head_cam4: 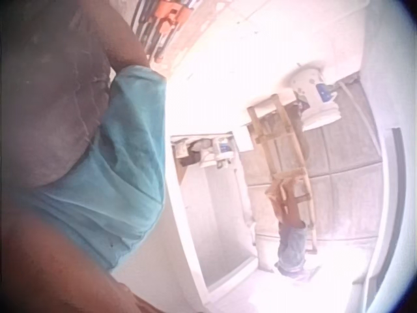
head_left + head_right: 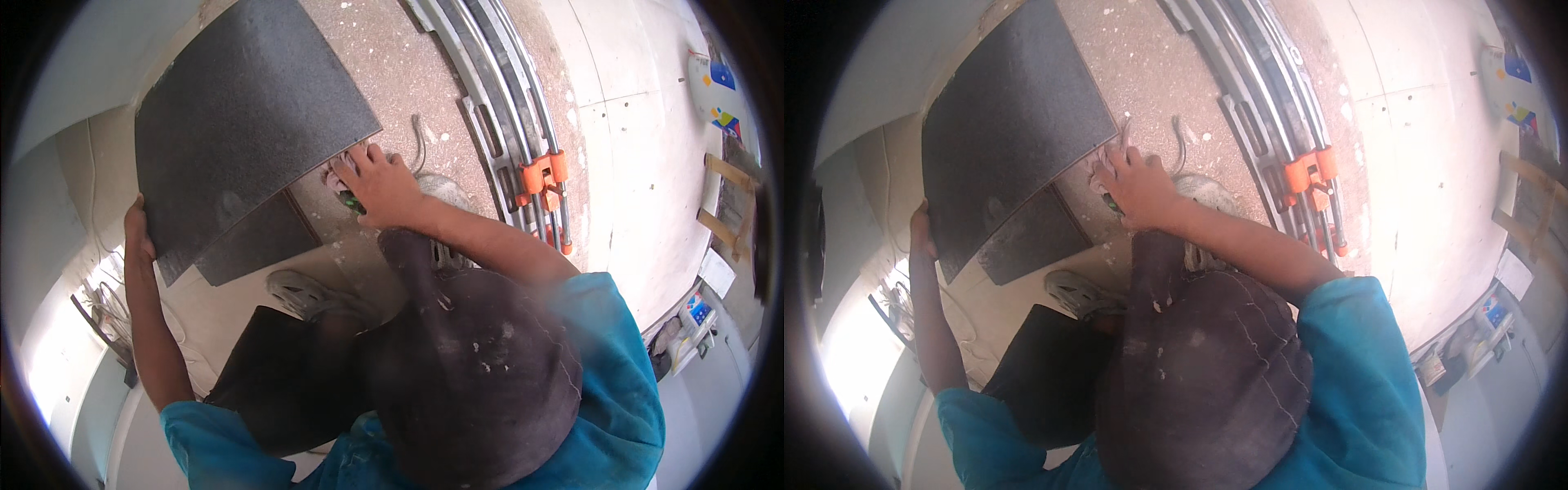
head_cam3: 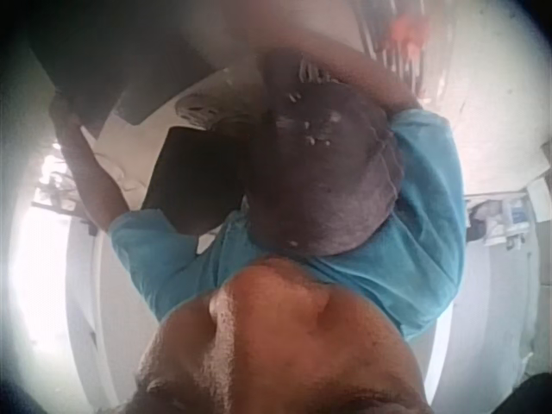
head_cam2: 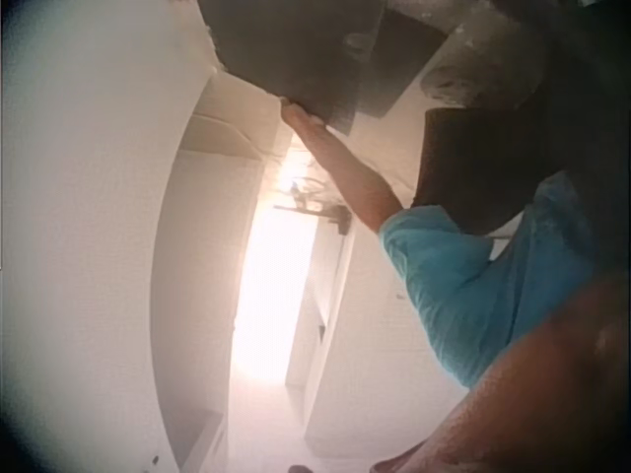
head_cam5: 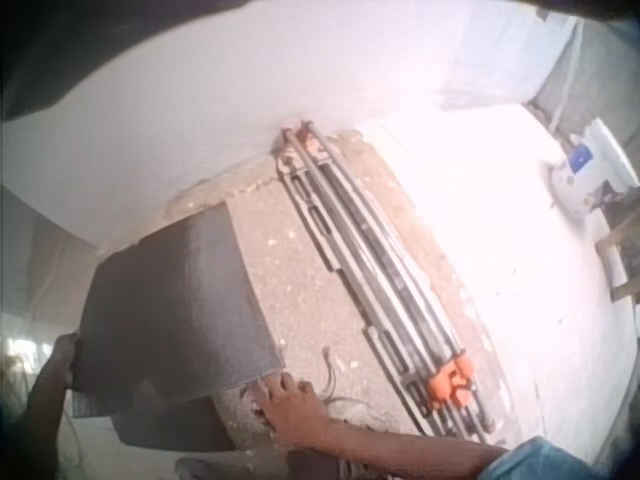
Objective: The person measures and marks a dark tile using a tape measure and pen, then uses a manual tile cutter to score and snap the tile. The person also wipes the tile surface with a cloth before and after cutting.
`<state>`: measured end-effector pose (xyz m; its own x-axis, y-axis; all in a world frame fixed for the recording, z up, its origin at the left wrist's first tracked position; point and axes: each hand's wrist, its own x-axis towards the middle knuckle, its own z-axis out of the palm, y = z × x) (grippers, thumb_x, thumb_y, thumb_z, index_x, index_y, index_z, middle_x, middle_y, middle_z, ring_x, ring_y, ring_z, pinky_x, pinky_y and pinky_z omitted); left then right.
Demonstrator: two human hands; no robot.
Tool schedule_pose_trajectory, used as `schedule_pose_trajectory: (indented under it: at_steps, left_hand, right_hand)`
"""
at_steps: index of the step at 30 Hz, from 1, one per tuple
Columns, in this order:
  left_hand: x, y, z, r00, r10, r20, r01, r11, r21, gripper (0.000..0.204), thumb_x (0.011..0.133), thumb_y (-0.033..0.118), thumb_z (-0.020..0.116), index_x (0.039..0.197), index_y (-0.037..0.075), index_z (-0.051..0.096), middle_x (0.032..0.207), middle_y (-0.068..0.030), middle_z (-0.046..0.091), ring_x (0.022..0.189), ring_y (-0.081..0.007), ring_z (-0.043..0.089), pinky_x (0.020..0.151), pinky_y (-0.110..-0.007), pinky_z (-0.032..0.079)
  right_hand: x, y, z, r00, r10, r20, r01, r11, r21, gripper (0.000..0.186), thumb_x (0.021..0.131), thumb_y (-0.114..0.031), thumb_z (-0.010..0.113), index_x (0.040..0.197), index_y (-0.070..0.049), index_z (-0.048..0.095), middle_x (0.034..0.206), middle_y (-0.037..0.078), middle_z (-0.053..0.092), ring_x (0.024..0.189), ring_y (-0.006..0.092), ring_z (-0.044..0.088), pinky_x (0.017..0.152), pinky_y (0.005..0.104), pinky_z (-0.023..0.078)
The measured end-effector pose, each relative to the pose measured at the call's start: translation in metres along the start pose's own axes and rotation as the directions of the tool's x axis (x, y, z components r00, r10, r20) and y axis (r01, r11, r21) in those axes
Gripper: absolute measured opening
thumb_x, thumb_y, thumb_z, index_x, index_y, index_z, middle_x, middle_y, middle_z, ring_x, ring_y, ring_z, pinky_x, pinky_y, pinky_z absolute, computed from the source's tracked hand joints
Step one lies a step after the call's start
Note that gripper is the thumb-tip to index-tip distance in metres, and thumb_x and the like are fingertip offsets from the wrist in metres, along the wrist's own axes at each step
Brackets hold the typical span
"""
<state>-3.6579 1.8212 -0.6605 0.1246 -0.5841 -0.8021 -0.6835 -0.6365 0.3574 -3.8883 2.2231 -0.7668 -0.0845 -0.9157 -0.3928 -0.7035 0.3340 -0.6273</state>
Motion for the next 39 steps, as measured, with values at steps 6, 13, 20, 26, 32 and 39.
schedule_pose_trajectory:
  at_steps: [6, 13, 20, 26, 32, 39]
  left_hand:
    - [-0.003, -0.005, -0.001, 0.999, 0.044, 0.008, -0.043, 0.997, -0.063, 0.056, 0.105, 0.04, 0.031, 0.139, -0.001, 0.046, 0.136, -0.0228, 0.054, 0.122, -0.0351, 0.055, 0.107, -0.045, 0.041]
    - [0.002, -0.021, 0.003, 0.999, 0.001, 0.052, 0.006, 0.992, -0.126, 0.057, 0.105, 0.039, 0.032, 0.141, -0.004, 0.042, 0.137, -0.0235, 0.053, 0.123, -0.035, 0.055, 0.107, -0.045, 0.041]
    - [-0.02, -0.062, 0.068, 0.955, 0.182, -0.232, -0.227, 0.956, -0.185, 0.057, 0.104, 0.039, 0.039, 0.138, -0.006, 0.045, 0.138, -0.0215, 0.053, 0.123, -0.0331, 0.054, 0.106, -0.041, 0.041]
    - [-0.031, -0.064, 0.12, 0.929, 0.253, -0.269, -0.315, 0.924, -0.219, 0.056, 0.104, 0.037, 0.04, 0.137, -0.008, 0.046, 0.14, -0.021, 0.051, 0.124, -0.0311, 0.052, 0.108, -0.039, 0.037]
    - [-0.041, -0.05, 0.167, 0.912, 0.297, -0.284, -0.377, 0.88, -0.289, 0.057, 0.104, 0.037, 0.041, 0.135, -0.011, 0.045, 0.139, -0.0242, 0.049, 0.125, -0.0334, 0.05, 0.109, -0.042, 0.034]
    - [-0.041, -0.026, 0.242, 0.903, 0.28, -0.326, -0.356, 0.912, -0.204, 0.062, 0.103, 0.039, 0.041, 0.136, -0.014, 0.041, 0.143, -0.0281, 0.044, 0.13, -0.0373, 0.045, 0.112, -0.044, 0.03]
  right_hand:
    - [-0.02, -0.007, 0.042, 0.982, -0.189, -0.011, 0.189, 0.981, -0.036, 0.093, 0.065, -0.039, 0.085, 0.142, -0.013, 0.04, 0.148, 0.02, 0.032, 0.126, 0.0373, 0.042, 0.092, 0.0503, 0.046]
    - [-0.029, 0.001, -0.048, 0.994, 0.064, -0.084, 0.021, 0.656, 0.755, 0.082, 0.074, -0.036, 0.083, 0.137, -0.002, 0.042, 0.141, 0.022, 0.043, 0.122, 0.0329, 0.05, 0.094, 0.0457, 0.047]
    - [-0.008, 0.011, -0.046, 0.965, 0.261, 0.04, 0.081, -0.437, 0.896, 0.043, 0.093, -0.026, 0.069, 0.112, 0.006, 0.048, 0.103, 0.011, 0.055, 0.094, 0.018, 0.06, 0.08, 0.0412, 0.06]
    - [-0.038, 0.047, -0.038, 0.918, 0.381, 0.108, 0.122, -0.532, 0.838, 0.032, 0.095, -0.02, 0.066, 0.074, -0.011, 0.044, 0.069, -0.002, 0.039, 0.062, 0.0122, 0.054, 0.081, 0.0504, 0.062]
    - [-0.047, 0.087, -0.039, 0.935, 0.354, 0.019, 0.173, -0.504, 0.846, 0.045, 0.097, -0.013, 0.062, 0.062, -0.02, 0.034, 0.066, -0.005, 0.039, 0.057, 0.0065, 0.05, 0.077, 0.0556, 0.062]
    - [-0.051, 0.121, -0.071, 0.832, 0.552, 0.048, 0.269, -0.477, 0.837, 0.041, 0.095, -0.018, 0.066, 0.067, -0.016, 0.035, 0.068, -0.002, 0.04, 0.058, 0.0093, 0.049, 0.079, 0.0533, 0.061]
